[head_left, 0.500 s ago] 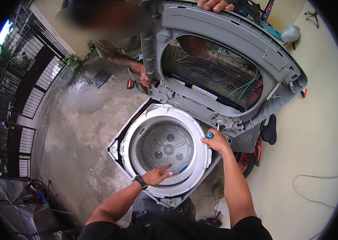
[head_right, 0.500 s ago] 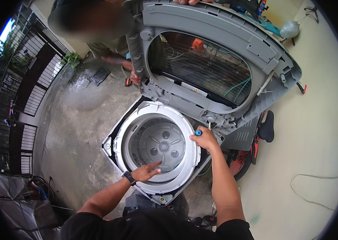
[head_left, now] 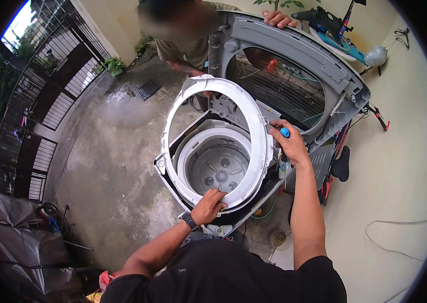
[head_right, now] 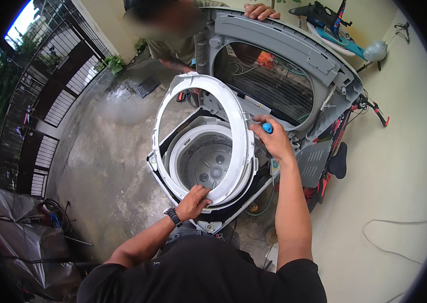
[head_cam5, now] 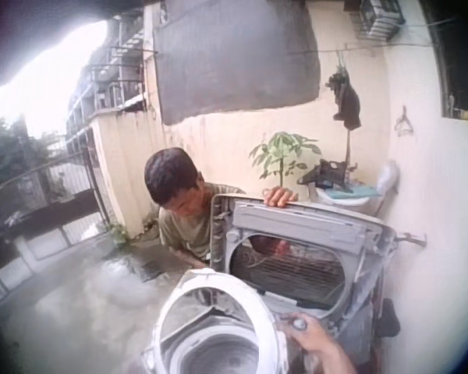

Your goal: The person disassembles the inner components of a washing machine by hand and with a screwdriver, removes the agitator plate, and uses a metal rod to pry or leverage internal components while another person assists.

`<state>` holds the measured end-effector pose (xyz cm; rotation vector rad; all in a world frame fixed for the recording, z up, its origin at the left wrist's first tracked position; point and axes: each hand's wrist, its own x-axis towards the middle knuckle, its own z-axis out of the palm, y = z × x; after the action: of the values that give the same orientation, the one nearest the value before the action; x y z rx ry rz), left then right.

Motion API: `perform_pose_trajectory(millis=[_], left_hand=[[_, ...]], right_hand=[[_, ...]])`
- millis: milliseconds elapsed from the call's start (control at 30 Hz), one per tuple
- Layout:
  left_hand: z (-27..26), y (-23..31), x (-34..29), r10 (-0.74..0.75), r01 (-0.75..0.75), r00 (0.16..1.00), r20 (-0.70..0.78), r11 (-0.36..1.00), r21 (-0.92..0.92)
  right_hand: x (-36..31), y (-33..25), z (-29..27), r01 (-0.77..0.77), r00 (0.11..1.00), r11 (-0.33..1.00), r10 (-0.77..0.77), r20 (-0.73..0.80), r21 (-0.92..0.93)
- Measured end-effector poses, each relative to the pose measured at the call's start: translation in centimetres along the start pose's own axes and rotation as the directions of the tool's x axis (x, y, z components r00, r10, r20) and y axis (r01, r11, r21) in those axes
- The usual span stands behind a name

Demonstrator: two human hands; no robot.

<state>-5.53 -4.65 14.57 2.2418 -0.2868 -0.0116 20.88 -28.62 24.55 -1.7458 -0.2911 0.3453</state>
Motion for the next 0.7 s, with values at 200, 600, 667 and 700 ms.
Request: perform_pose_trajectory(millis=[200,600,667,700], left_hand=[[-9.9,-2.3,-1.4,-0.087,0.088,0.96,-0.266,0.996,-0.009],[-31.4,-25.9,3.5,-0.462,0.455,0.848,-0.26,0.886,-0.091],[-30.8,-27.6,5.7,-0.422,0.443,0.856,-0.299,0.897,0.001],[-31.2,-28.6,6.7,-0.388,0.412,0.877,-0.284,0.911,0.029]], right_hand=[[-6.3,-2.0,0.1,-0.011,0.999,0.992,0.005,-0.054,-0.125],[-28.7,8.7,1.4,-0.561,0.755,0.824,0.547,-0.361,0.076],[-30.8,8.4,2.4,-0.578,0.729,0.811,0.562,-0.39,0.089],[-31.3,7.9,3.0,-0.585,0.723,0.807,0.565,-0.398,0.084]])
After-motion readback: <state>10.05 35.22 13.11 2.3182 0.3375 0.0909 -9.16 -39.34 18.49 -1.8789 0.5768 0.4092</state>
